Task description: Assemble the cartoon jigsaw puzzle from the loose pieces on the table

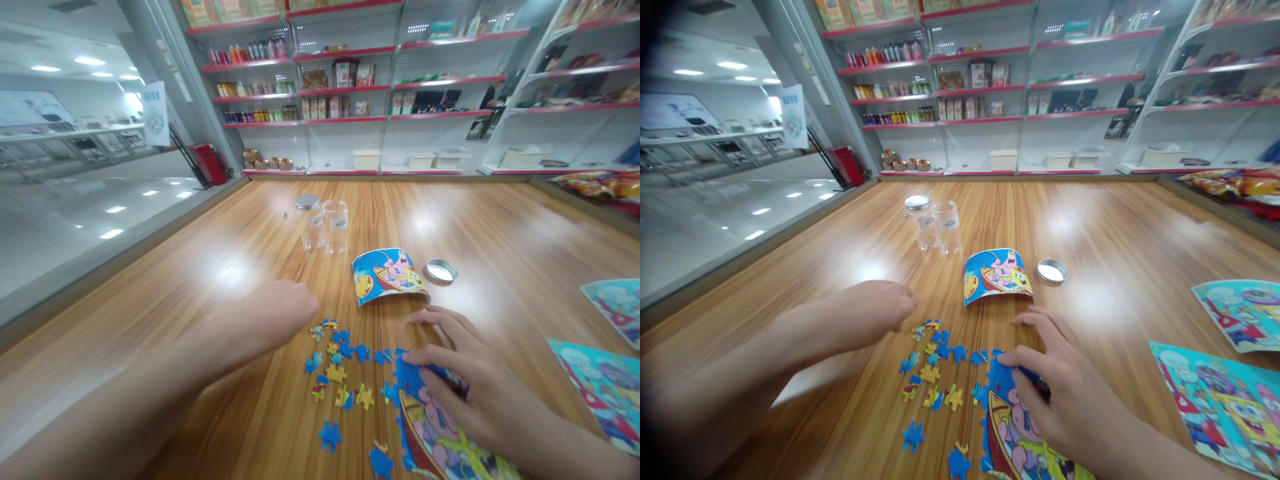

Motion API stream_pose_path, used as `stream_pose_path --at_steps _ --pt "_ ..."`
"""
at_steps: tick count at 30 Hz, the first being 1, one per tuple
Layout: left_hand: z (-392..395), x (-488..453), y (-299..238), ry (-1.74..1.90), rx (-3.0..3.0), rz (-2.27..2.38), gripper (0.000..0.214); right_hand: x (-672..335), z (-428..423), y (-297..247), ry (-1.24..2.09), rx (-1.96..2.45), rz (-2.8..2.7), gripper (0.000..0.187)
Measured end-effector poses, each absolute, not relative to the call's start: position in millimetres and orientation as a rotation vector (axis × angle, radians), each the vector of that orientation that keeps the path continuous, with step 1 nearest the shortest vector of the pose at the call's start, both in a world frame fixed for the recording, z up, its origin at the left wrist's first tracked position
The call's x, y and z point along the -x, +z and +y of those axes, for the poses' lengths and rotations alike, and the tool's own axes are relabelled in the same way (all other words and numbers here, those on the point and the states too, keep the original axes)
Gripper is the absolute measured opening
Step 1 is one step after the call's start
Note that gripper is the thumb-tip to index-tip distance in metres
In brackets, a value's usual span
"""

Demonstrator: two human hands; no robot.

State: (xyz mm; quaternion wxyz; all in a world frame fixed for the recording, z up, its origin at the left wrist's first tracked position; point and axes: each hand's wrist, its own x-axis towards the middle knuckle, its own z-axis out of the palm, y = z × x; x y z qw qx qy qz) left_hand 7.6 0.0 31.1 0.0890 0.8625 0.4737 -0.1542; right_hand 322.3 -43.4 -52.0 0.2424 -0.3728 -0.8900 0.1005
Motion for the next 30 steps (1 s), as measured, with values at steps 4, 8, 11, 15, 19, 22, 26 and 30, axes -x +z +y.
stream_pose_path --at_steps 4,8,11,15,19,22,26,30 --pt "-48.4 -28.9 37.9 -0.347 -2.721 0.947 0.011 -321.8 -44.5 -51.1 0.277 1.018 -2.421 0.026" --pt "-71.7 -38.5 21.2 -0.253 -2.871 0.850 0.018 -320.7 -45.2 -49.2 0.298 1.012 -2.397 0.025" --pt "-72.1 -38.7 10.2 -0.259 -2.885 0.763 0.022 -320.3 -45.1 -48.5 0.312 1.019 -2.390 0.025" --pt "-71.1 -40.9 15.7 -0.214 -2.843 0.721 0.026 -319.3 -45.7 -47.0 0.338 1.023 -2.378 0.026" --pt "-67.6 -49.2 31.6 -0.155 -2.771 0.610 0.024 -317.2 -47.3 -44.6 0.365 1.051 -2.366 0.026" --pt "-56.6 -59.1 35.8 -0.052 -2.680 0.522 0.016 -315.9 -48.3 -43.2 0.376 1.057 -2.361 0.029" --pt "-37.0 -69.7 21.1 0.334 -2.531 0.675 0.009 -315.1 -49.0 -41.3 0.390 1.065 -2.368 0.030" --pt "-21.9 -68.2 -0.1 0.378 -2.461 0.673 0.007 -315.0 -49.3 -41.0 0.391 1.061 -2.349 0.027"
